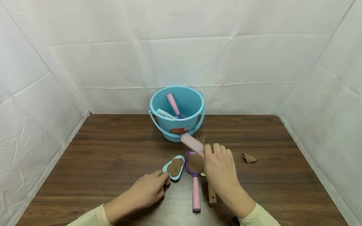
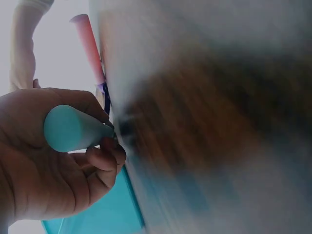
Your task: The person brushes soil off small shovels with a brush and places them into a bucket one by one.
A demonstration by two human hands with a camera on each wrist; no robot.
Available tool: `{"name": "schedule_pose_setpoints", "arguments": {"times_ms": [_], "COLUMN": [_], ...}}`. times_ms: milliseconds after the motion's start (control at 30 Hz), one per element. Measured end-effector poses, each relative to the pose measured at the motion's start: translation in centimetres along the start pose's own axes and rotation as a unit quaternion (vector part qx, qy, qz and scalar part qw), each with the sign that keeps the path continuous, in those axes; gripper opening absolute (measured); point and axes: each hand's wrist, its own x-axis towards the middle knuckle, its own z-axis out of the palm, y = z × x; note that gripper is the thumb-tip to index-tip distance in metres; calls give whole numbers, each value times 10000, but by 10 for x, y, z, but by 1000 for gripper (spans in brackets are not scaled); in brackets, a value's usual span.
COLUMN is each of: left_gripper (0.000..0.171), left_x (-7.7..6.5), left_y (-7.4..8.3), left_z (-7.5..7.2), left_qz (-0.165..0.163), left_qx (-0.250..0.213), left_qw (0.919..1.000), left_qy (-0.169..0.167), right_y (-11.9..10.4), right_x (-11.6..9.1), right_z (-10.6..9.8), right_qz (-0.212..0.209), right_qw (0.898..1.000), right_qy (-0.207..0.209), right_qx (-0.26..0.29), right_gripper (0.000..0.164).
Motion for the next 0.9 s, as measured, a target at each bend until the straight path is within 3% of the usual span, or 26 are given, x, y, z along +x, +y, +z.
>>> {"name": "schedule_pose_setpoints", "arguments": {"times_ms": [167,300,400,500,633,767,900], "left_gripper": [22,17,19,27,27,37,38], "left_x": [0,1,1,2,5,8,8], "left_y": [-4,-7,-9,-11,-15,-18,-20], "left_z": [-5,-6,-8,-13,-21,-28,-32], "left_qz": [84,256,423,608,709,710,719], "left_qx": [239,786,1487,2149,2513,2555,2656], "left_qw": [9991,9938,9817,9635,9465,9398,9363], "left_qy": [340,747,1116,1474,1896,2156,2182], "right_y": [-1,-1,-2,-3,-4,-6,-7], "right_x": [0,0,0,1,1,1,1], "right_z": [-1,-1,-2,-3,-4,-5,-6], "right_qz": [-2,-20,-9,1,16,18,7], "right_qw": [10000,10000,10000,10000,10000,10000,10000], "right_qy": [45,56,25,-8,1,-18,-26], "right_qx": [-18,0,14,30,70,72,61], "right_gripper": [36,37,37,38,40,38,36]}}
